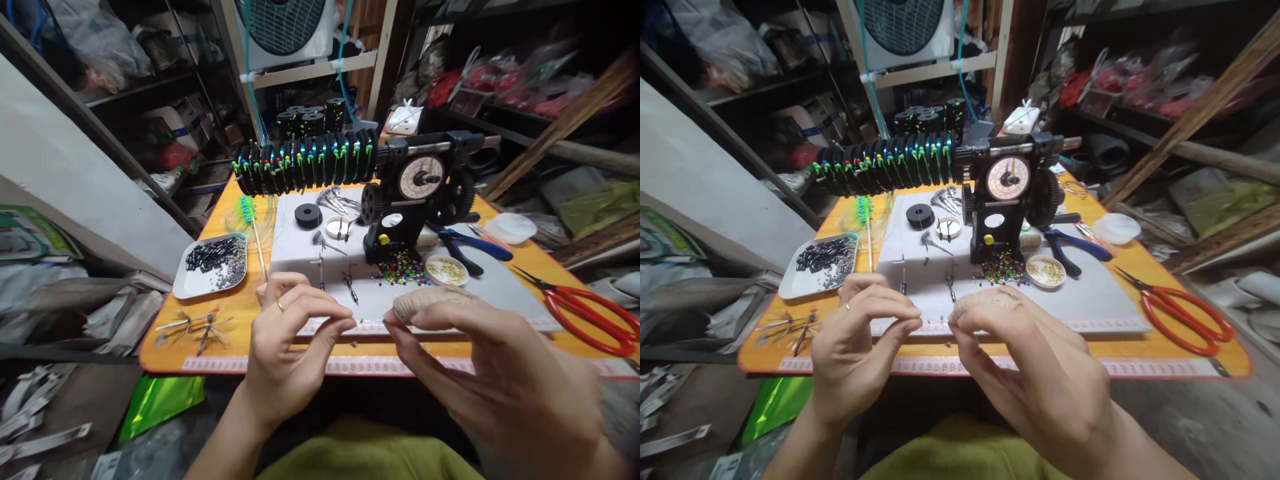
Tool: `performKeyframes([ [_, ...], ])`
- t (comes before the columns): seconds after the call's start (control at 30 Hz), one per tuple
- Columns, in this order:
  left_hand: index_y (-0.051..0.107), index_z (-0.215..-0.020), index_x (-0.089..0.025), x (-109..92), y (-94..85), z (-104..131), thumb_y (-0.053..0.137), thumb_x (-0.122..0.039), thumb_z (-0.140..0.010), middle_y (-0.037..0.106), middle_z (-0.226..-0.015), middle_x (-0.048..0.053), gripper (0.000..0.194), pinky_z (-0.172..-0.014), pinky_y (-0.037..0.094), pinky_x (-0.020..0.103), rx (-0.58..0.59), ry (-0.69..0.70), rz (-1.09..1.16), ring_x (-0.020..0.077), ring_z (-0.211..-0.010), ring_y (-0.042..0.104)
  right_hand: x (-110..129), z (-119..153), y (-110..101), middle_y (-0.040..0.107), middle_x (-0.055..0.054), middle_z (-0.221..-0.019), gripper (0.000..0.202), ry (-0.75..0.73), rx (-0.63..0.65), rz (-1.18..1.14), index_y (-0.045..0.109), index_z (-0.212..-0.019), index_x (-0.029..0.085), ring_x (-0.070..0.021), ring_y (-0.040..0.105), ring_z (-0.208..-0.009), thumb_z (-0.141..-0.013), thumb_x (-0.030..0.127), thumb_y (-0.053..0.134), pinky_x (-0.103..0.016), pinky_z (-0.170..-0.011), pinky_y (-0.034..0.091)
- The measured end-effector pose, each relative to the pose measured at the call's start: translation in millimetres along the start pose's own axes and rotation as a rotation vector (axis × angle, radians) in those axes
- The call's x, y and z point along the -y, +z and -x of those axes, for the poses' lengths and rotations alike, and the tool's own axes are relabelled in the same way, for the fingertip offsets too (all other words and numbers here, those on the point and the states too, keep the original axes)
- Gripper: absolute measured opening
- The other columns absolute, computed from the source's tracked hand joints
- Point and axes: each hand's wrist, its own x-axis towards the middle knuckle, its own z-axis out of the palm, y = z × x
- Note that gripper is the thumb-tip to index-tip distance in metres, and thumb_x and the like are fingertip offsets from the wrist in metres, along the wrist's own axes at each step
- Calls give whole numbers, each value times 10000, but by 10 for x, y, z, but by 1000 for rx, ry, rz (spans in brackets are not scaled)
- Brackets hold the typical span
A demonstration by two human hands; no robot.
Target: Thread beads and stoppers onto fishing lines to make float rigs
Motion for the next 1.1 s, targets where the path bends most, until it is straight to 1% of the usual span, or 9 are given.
performKeyframes([
  [0.17, 660, -856, -211, -8, 0, -48, 704, -70, -831, 716, -772, -8, 150, -815, 400, 375, 6, -18, 1, 176, -794, 552, -27, -29, -29, 711, 7, -928, 252, -8, 55, 130, 575, -975, 210, -113, 690, -855, -838, 14, 655, -218, -870, 549],
  [0.23, 665, -851, -210, -46, -2, -62, 706, -72, -825, 722, -765, -7, 146, -801, 400, 376, 21, -11, -44, 181, -795, 553, -46, -35, -36, 726, -10, -922, 217, -59, 141, 177, 596, -982, 208, -161, 703, -945, -863, 30, 624, -274, -923, 553],
  [0.37, 684, -852, -216, -122, 13, -80, 707, -81, -826, 756, -786, -1, 140, -816, 388, 413, 55, -4, -131, 207, -822, 580, -75, -19, -15, 722, -51, -1151, 303, -86, 277, 118, 592, -1113, 204, -187, 677, -1122, -882, 9, 568, -294, -1005, 531],
  [0.47, 698, -863, -219, -139, 36, -88, 715, -88, -831, 767, -799, -8, 135, -830, 394, 413, 56, -16, -83, 195, -808, 593, -50, -56, 12, 718, -52, -1199, 339, -38, 200, 16, 588, -1157, 210, -158, 708, -1061, -870, 28, 596, -241, -970, 553],
  [0.67, 705, -871, -220, -128, 41, -97, 726, -93, -830, 762, -805, -5, 136, -801, 417, 377, 34, -61, 65, 180, -802, 572, 20, -163, 37, 772, -29, -1006, 242, -17, 62, -69, 617, -977, 236, -150, 753, -915, -846, 33, 618, -213, -844, 611],
  [0.77, 697, -860, -226, -123, 38, -95, 708, -117, -845, 737, -798, 16, 111, -794, 422, 391, 50, -137, 145, 205, -827, 544, 6, -145, 69, 771, -21, -991, 325, 22, -10, -182, 588, -1033, 258, -171, 762, -867, -828, 9, 630, -255, -776, 641],
  [0.87, 687, -830, -232, -112, 53, -88, 698, -138, -848, 683, -787, 33, 96, -795, 434, 401, 44, -256, 262, 222, -846, 532, 6, -147, 113, 726, -57, -1088, 430, 127, -83, -269, 578, -1171, 253, -206, 727, -986, -835, -11, 625, -339, -825, 637],
  [0.97, 693, -807, -229, -99, 75, -80, 700, -150, -843, 626, -771, 31, 87, -774, 454, 381, -1, -346, 398, 214, -838, 540, 40, -209, 142, 690, -77, -1066, 297, 147, -53, -216, 645, -1086, 213, -202, 669, -1035, -852, 31, 641, -324, -841, 596],
  [1.1, 704, -810, -220, -96, 81, -69, 700, -160, -844, 604, -789, 32, 70, -775, 457, 362, -19, -364, 458, 206, -850, 538, 92, -287, 171, 676, -55, -949, 184, 97, -43, -150, 657, -976, 193, -162, 654, -913, -856, 55, 638, -279, -747, 560],
])
